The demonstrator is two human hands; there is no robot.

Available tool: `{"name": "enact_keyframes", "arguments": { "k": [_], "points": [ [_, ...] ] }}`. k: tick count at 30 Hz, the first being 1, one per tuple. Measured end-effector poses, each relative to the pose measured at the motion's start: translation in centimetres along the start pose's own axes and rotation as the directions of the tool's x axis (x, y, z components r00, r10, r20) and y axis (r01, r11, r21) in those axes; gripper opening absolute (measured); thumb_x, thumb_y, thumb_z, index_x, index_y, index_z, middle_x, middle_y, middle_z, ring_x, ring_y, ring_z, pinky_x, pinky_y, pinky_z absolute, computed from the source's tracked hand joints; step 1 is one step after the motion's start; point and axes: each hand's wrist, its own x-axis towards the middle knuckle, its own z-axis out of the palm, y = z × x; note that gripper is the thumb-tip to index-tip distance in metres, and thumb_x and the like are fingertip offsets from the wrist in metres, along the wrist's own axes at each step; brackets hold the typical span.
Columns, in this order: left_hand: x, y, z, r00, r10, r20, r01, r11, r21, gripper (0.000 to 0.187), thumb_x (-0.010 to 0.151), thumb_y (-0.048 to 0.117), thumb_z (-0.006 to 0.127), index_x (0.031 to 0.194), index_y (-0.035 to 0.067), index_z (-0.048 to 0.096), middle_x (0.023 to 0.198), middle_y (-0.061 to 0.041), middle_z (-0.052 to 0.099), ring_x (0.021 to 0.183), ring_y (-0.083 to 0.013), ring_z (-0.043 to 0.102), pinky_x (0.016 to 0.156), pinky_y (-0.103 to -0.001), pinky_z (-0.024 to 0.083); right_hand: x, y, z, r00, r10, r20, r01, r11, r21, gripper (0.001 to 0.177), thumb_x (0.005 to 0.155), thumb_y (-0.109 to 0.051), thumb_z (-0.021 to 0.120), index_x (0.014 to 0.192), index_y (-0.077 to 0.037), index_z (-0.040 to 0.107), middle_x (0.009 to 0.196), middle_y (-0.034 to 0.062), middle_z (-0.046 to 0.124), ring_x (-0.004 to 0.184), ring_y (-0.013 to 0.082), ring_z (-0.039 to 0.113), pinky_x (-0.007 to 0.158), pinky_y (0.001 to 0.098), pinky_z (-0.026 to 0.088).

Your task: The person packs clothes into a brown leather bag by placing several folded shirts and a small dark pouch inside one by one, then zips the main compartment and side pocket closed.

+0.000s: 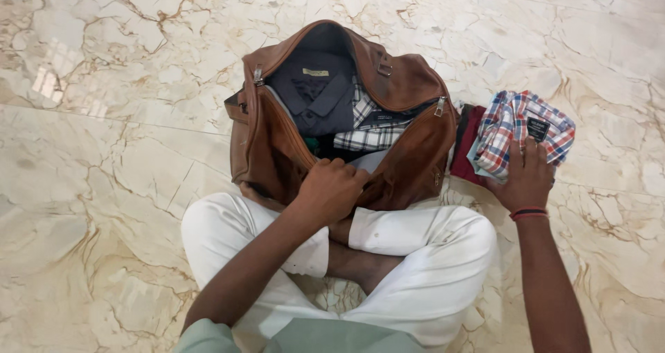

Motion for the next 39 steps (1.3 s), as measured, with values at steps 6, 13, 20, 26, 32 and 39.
{"name": "enact_keyframes", "arguments": {
  "k": [6, 13, 20, 26, 32, 39],
  "points": [
    [-1.7, 0.2, -0.3, 1.000, 0.017, 0.003, -0.017, 1.000, -0.015, 0.015, 0.079, 0.012, 0.069, 0.093, 0.007, 0.068, 0.080, -0.008, 0.069, 0.076, -0.0264, 0.065, 0.067, -0.040, 0.049, 1.5, 2.0, -1.9, 0.993, -0.102, 0.062, 0.097, 0.992, 0.084, 0.100, 0.067, -0.021, 0.089, 0.157, -0.012, 0.046, 0.157, 0.0181, 0.044, 0.143, 0.0413, 0.048, 0.114, 0.0483, 0.050],
    [-2.6, 1.1, -0.2, 0.999, 0.012, -0.044, -0.013, 0.999, -0.033, 0.014, 0.080, 0.015, 0.070, 0.092, 0.008, 0.069, 0.079, -0.008, 0.069, 0.079, -0.0279, 0.065, 0.071, -0.043, 0.049, 1.6, 0.0, -3.1, 0.980, -0.024, 0.196, 0.031, 0.999, -0.032, 0.103, 0.063, -0.018, 0.089, 0.156, -0.016, 0.044, 0.158, 0.0157, 0.046, 0.146, 0.0422, 0.047, 0.110, 0.0499, 0.051],
    [-3.0, 0.5, 0.6, 0.996, -0.016, -0.089, 0.013, 0.999, -0.034, 0.014, 0.083, 0.013, 0.067, 0.096, 0.010, 0.070, 0.083, -0.008, 0.071, 0.082, -0.0288, 0.067, 0.073, -0.044, 0.050, 5.3, 6.8, -1.3, 0.896, -0.074, 0.439, -0.013, 0.981, 0.192, 0.103, 0.066, -0.017, 0.084, 0.160, -0.031, 0.043, 0.156, 0.0056, 0.053, 0.135, 0.0297, 0.056, 0.105, 0.0454, 0.053],
    [-3.0, 0.2, 0.9, 0.995, -0.044, -0.087, 0.038, 0.997, -0.073, 0.016, 0.081, 0.016, 0.070, 0.095, 0.010, 0.071, 0.082, -0.009, 0.072, 0.082, -0.0301, 0.068, 0.074, -0.046, 0.051, 10.9, 9.2, -0.9, 0.895, 0.148, 0.421, -0.113, 0.988, -0.106, 0.079, 0.070, -0.030, 0.085, 0.147, -0.027, 0.067, 0.130, 0.0131, 0.074, 0.115, 0.0371, 0.071, 0.093, 0.0520, 0.058],
    [-2.8, -0.4, 0.8, 0.995, -0.033, -0.090, 0.026, 0.996, -0.082, 0.017, 0.084, 0.018, 0.071, 0.098, 0.010, 0.073, 0.081, -0.010, 0.072, 0.081, -0.0294, 0.068, 0.073, -0.044, 0.053, 19.4, 7.1, -6.2, 0.978, -0.087, 0.192, 0.094, 0.995, -0.023, 0.062, 0.078, -0.046, 0.089, 0.128, -0.013, 0.074, 0.102, 0.0203, 0.076, 0.097, 0.0364, 0.072, 0.089, 0.0437, 0.059],
    [-2.8, -0.3, 0.8, 0.993, -0.035, -0.110, 0.024, 0.995, -0.097, 0.012, 0.084, 0.016, 0.069, 0.093, 0.009, 0.073, 0.080, -0.009, 0.072, 0.082, -0.0298, 0.069, 0.073, -0.045, 0.053, 17.4, -9.0, -19.7, 0.900, -0.387, -0.202, 0.421, 0.892, 0.167, 0.075, 0.073, -0.018, 0.085, 0.143, -0.016, 0.058, 0.139, 0.0137, 0.061, 0.127, 0.0368, 0.063, 0.099, 0.0476, 0.056]
  ]
}}
